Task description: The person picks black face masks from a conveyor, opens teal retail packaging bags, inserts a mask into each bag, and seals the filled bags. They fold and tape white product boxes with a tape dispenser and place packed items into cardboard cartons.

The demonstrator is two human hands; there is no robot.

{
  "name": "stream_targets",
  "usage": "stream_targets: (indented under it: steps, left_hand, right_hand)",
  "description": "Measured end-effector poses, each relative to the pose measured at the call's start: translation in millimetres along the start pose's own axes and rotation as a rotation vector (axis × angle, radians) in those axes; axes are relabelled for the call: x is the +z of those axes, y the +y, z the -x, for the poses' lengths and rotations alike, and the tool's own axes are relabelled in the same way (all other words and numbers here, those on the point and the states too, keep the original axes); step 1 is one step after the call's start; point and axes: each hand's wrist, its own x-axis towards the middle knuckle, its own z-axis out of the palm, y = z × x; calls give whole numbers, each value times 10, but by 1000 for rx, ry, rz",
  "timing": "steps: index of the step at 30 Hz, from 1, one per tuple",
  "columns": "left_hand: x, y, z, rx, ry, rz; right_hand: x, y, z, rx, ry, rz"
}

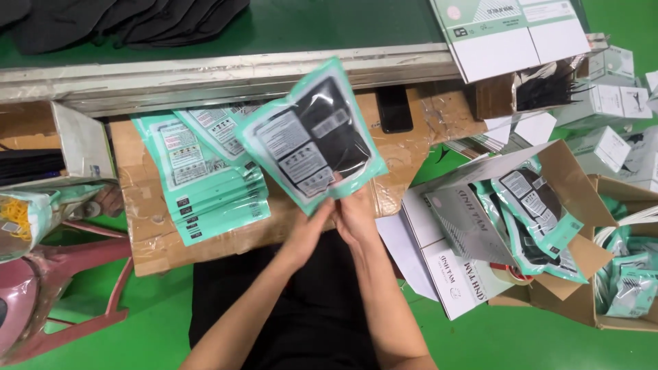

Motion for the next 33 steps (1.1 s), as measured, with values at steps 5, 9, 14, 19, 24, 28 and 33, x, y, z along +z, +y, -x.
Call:
stream_targets:
  steps: [5,9,14,19,24,28,33]
  left_hand:
    - [-33,1010,140,201,-338,-648]
    - [-192,1952,92,763,39,-812]
    - [-239,1586,-13,603,103,-515]
    - [-295,1072,-29,346,254,-205]
    - [-244,1190,-30,288,223,-300]
    - [-195,1213,-96,213,179,-285]
    - [-109,1180,-168,239,144,-312]
  right_hand:
    - [151,-604,189,-344,-100,882]
    - [448,-908,482,-522,-140,1185]
    - [620,-946,416,-843,123,860]
    - [159,-768,257,-466,159,436]
    - [19,-809,129,-354,102,218]
    - [-292,-657,65,-247,-55,208]
    - [-374,-627,18,-171,68,218]
